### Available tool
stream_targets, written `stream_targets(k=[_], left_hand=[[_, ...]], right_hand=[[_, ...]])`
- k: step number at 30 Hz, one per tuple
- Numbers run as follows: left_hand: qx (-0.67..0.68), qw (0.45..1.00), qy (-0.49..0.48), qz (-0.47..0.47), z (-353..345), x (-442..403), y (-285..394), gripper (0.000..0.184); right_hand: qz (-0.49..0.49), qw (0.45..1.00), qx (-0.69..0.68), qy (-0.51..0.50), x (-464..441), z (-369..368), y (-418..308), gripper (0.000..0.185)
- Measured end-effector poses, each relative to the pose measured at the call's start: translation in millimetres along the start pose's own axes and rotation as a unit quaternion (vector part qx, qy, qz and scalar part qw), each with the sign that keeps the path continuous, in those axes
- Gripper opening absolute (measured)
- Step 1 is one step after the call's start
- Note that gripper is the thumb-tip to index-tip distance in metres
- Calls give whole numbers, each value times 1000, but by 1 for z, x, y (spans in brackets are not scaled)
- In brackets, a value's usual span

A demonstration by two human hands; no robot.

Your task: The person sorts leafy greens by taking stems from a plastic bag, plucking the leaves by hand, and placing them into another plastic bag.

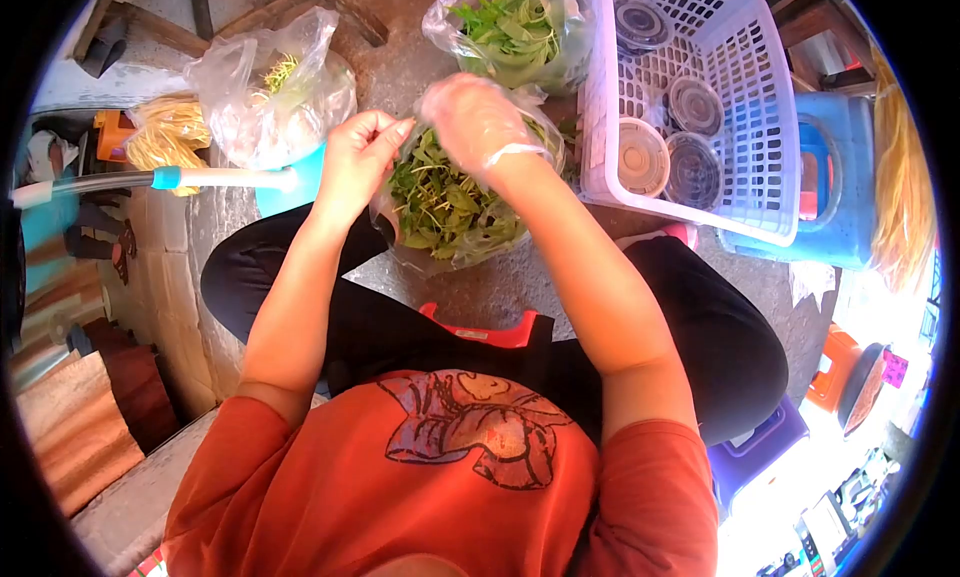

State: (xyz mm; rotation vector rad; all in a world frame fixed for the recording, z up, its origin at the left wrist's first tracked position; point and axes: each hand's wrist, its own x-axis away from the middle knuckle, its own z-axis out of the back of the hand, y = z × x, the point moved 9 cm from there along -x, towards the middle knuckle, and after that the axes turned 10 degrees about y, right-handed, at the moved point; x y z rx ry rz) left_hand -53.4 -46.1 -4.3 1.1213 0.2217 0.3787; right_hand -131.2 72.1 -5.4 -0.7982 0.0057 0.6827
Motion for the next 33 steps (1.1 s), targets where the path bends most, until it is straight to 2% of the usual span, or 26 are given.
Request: stream_targets(k=[1,2,4,5,6,8,9,10,11,13,17,18,21,23,24,26,29,30,33], left_hand=[[8,1000,13,10,2,-1,-2,22],[69,996,20,51,2,1,-9,19],[186,973,36,131,2,4,-29,14],[187,968,21,168,-1,7,-43,11],[190,960,6,206,-5,11,-60,10],[146,953,-31,262,-16,19,-86,12],[48,964,-47,258,-19,16,-103,15],[-72,987,-11,147,-21,10,-111,15],[-190,981,25,30,-26,9,-108,17],[-308,948,7,77,-36,14,-122,22],[-336,938,-54,70,-42,19,-114,26],[-339,938,-74,22,-45,18,-109,26],[-342,935,-89,12,-46,19,-106,26],[-300,949,-99,-4,-46,22,-97,23],[-277,955,-104,-12,-45,22,-89,21],[-175,977,-115,44,-41,20,-79,16],[-60,990,-88,89,-27,14,-68,11],[-35,991,-86,95,-23,12,-64,11],[20,993,-76,88,-16,5,-55,11]], right_hand=[[-7,999,14,31,-3,1,7,28],[-39,991,-81,102,2,17,19,28],[-144,975,-170,-1,7,-2,52,29],[-194,956,-214,-55,11,-14,68,29],[-158,947,-246,-132,15,-27,72,30],[-204,945,-170,-190,28,-40,70,31],[-227,940,-132,-218,35,-44,71,31],[-160,962,-115,-192,38,-62,76,31],[-170,960,-115,-192,44,-72,78,32],[-198,956,-107,-191,54,-84,76,34],[-177,964,-65,-188,59,-81,65,32],[-174,965,-59,-189,58,-79,66,32],[-171,966,-62,-186,57,-76,69,32],[-172,963,-56,-201,55,-71,67,33],[-139,969,-91,-181,52,-70,62,31],[-74,975,-159,-137,48,-67,54,28],[-52,951,-233,-199,42,-60,32,26],[-64,948,-213,-226,41,-57,27,22],[-79,940,-268,-196,31,-51,28,21]])
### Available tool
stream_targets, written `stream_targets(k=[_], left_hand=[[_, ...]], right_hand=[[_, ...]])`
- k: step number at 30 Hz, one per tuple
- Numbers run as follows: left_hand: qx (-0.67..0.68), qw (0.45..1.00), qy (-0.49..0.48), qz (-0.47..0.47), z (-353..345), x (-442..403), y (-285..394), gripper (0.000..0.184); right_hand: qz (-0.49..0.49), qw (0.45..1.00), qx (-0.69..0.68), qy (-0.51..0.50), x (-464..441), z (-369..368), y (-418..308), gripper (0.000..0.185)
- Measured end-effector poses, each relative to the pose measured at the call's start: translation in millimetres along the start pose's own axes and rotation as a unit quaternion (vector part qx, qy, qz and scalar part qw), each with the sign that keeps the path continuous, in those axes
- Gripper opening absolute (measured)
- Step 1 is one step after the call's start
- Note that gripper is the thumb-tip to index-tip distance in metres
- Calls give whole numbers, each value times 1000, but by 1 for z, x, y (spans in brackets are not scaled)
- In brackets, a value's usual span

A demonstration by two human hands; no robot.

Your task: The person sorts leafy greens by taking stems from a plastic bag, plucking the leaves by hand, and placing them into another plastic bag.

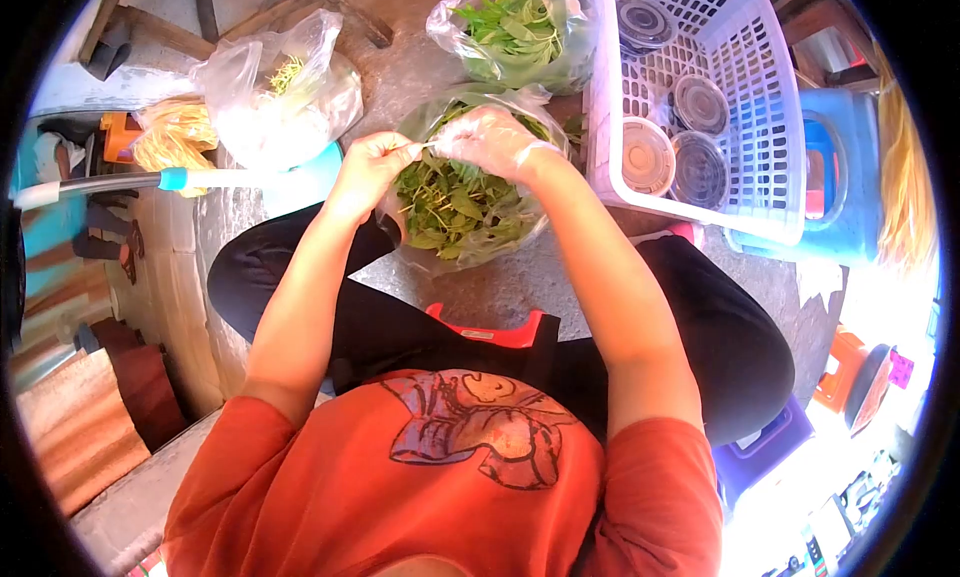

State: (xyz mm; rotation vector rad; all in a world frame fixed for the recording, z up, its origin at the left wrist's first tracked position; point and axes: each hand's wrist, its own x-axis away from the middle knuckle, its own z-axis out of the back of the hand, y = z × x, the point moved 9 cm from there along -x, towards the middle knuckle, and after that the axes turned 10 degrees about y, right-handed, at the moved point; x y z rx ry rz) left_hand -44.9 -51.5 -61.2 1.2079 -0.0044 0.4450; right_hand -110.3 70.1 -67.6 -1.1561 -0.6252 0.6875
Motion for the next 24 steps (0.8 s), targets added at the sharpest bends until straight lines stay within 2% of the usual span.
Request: stream_targets(k=[1,5,6,8,9,10,12,13,15,17,18,21,24], left_hand=[[16,1000,1,-7,0,-1,3,11],[0,1000,23,5,-5,-1,5,14],[-14,1000,28,-3,-7,-2,6,16],[-14,999,27,15,-6,1,6,16],[-1,999,21,40,-6,4,8,16],[11,998,15,63,-5,5,7,16],[125,984,21,126,-5,5,-10,14],[182,971,23,156,-6,5,-18,14],[227,957,-2,183,-16,4,-29,14],[241,949,-24,200,-26,2,-33,15],[251,948,-23,196,-29,1,-33,14],[274,941,-23,195,-38,1,-35,11],[298,928,3,224,-32,5,-42,7]], right_hand=[[25,1000,7,15,0,5,-8,20],[103,971,189,101,1,17,-31,24],[83,940,315,105,-6,13,-13,26],[42,829,548,108,-20,16,22,29],[17,924,325,203,-9,41,13,32],[23,923,272,270,0,54,12,32],[-80,944,284,147,-1,56,35,40],[-73,949,302,52,-7,45,47,39],[-68,935,347,-29,-6,22,47,37],[-144,956,246,67,7,13,60,40],[-202,953,222,34,12,2,52,42],[-132,951,249,128,18,-15,50,30],[-128,928,336,97,9,-17,53,23]])
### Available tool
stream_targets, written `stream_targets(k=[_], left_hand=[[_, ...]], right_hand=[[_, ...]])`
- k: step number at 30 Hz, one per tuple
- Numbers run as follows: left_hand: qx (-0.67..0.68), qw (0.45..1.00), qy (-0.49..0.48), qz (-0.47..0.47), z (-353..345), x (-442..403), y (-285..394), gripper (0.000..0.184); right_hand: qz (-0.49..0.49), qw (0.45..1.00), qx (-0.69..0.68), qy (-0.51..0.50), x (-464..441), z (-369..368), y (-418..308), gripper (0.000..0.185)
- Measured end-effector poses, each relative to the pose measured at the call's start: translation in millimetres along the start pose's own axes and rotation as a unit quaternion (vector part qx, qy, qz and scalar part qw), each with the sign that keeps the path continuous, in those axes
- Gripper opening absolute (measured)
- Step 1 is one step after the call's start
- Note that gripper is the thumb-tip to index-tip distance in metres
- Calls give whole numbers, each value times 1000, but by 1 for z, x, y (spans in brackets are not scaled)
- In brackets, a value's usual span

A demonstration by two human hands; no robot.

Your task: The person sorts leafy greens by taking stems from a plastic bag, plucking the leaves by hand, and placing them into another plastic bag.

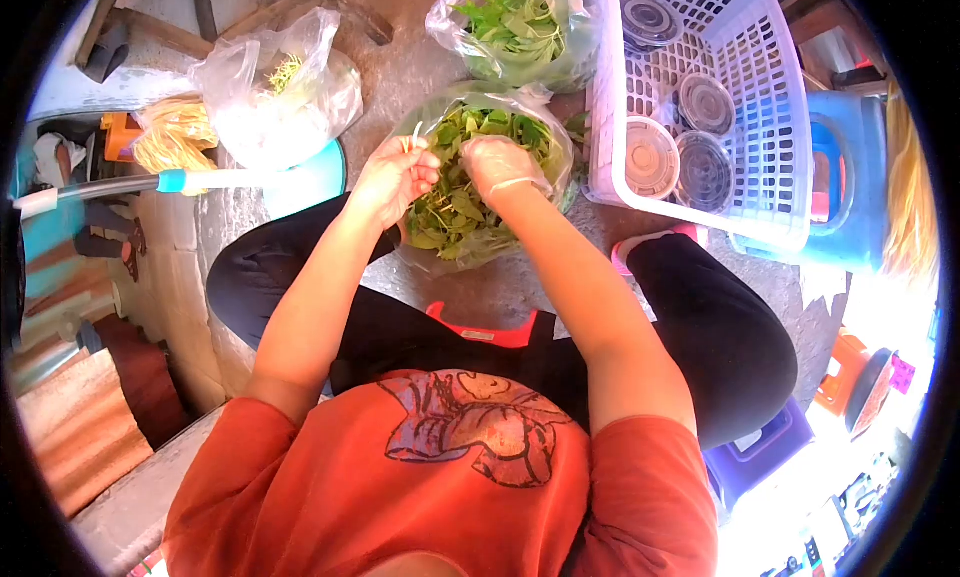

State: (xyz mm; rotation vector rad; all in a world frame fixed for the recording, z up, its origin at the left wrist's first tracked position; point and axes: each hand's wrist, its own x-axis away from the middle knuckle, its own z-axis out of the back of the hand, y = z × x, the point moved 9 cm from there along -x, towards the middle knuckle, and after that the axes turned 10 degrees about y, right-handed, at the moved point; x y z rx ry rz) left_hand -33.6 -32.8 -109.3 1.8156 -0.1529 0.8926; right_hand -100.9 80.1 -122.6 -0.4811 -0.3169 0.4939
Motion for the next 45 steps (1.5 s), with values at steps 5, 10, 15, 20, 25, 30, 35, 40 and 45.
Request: stream_targets(k=[5,10,15,20,25,30,35,40,45], left_hand=[[83,993,31,84,12,6,-4,5],[56,988,-77,125,-24,25,9,20],[155,965,-103,186,-35,32,5,18],[191,962,-77,181,-25,34,10,17],[122,985,-111,58,-27,43,40,16],[55,991,-117,-23,-32,52,57,10],[10,991,-117,-65,-40,60,69,6],[11,990,-137,-44,-33,56,67,6],[61,986,-153,-5,-35,56,65,5]], right_hand=[[55,934,-344,77,-10,53,-9,17],[178,932,-289,127,6,120,-45,18],[248,927,-267,89,25,119,-76,17],[222,902,-364,-61,28,108,-82,23],[122,865,-477,100,3,169,-37,18],[163,892,-395,150,9,187,-38,21],[275,939,-170,118,27,161,-83,27],[316,932,-103,144,24,150,-84,18],[267,934,-221,85,18,139,-75,18]])
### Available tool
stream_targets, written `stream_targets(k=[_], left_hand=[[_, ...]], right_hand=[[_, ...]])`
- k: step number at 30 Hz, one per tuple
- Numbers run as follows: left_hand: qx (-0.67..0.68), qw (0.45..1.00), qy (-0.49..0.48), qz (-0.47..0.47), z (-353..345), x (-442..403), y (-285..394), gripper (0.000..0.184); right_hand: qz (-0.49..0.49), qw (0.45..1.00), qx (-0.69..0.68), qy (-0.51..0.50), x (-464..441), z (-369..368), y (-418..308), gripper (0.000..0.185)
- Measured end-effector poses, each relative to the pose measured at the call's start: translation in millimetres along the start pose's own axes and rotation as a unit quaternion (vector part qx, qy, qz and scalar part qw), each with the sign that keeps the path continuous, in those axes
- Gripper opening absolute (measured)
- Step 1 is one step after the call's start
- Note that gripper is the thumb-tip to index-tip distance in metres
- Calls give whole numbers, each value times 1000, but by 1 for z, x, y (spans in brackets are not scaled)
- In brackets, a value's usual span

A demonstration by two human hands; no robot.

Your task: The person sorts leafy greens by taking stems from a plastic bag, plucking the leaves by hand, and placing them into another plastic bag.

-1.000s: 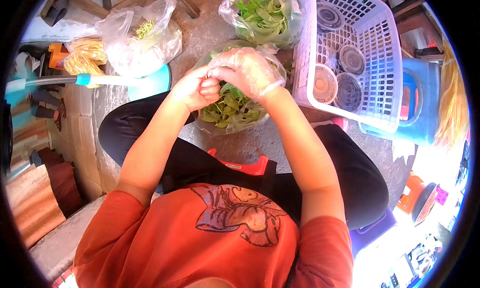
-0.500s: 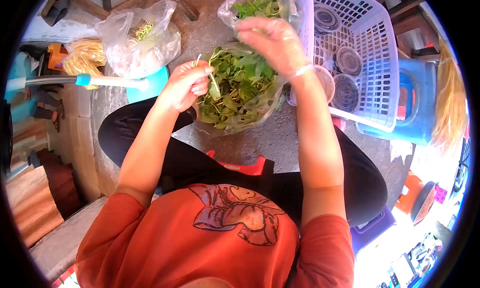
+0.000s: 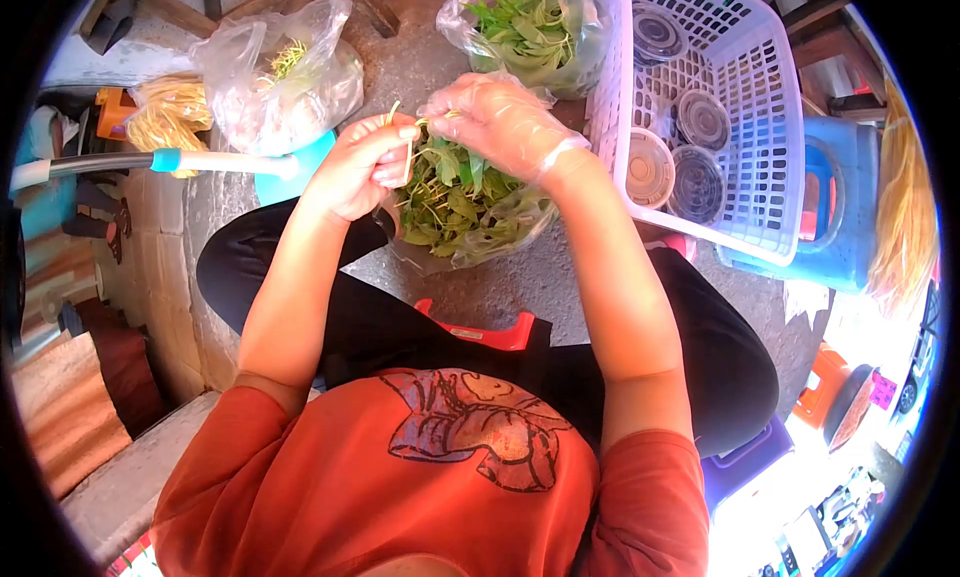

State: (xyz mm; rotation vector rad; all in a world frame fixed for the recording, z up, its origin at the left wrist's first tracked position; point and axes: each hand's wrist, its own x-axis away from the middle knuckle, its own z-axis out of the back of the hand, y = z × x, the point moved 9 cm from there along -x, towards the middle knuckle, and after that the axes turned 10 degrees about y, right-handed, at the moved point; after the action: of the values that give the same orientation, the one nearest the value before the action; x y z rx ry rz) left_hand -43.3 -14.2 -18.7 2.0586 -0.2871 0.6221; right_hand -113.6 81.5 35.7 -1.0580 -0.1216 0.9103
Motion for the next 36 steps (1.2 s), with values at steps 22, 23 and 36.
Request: stream_targets(k=[22,23,36], left_hand=[[-7,999,-12,-37,-3,-1,10,13],[-13,999,-11,-44,-5,-1,11,13],[26,992,59,-109,14,-9,20,16]], right_hand=[[-280,934,-202,94,12,18,64,26],[-277,942,-180,49,10,9,59,26],[-208,949,-222,-79,8,-55,21,17]])
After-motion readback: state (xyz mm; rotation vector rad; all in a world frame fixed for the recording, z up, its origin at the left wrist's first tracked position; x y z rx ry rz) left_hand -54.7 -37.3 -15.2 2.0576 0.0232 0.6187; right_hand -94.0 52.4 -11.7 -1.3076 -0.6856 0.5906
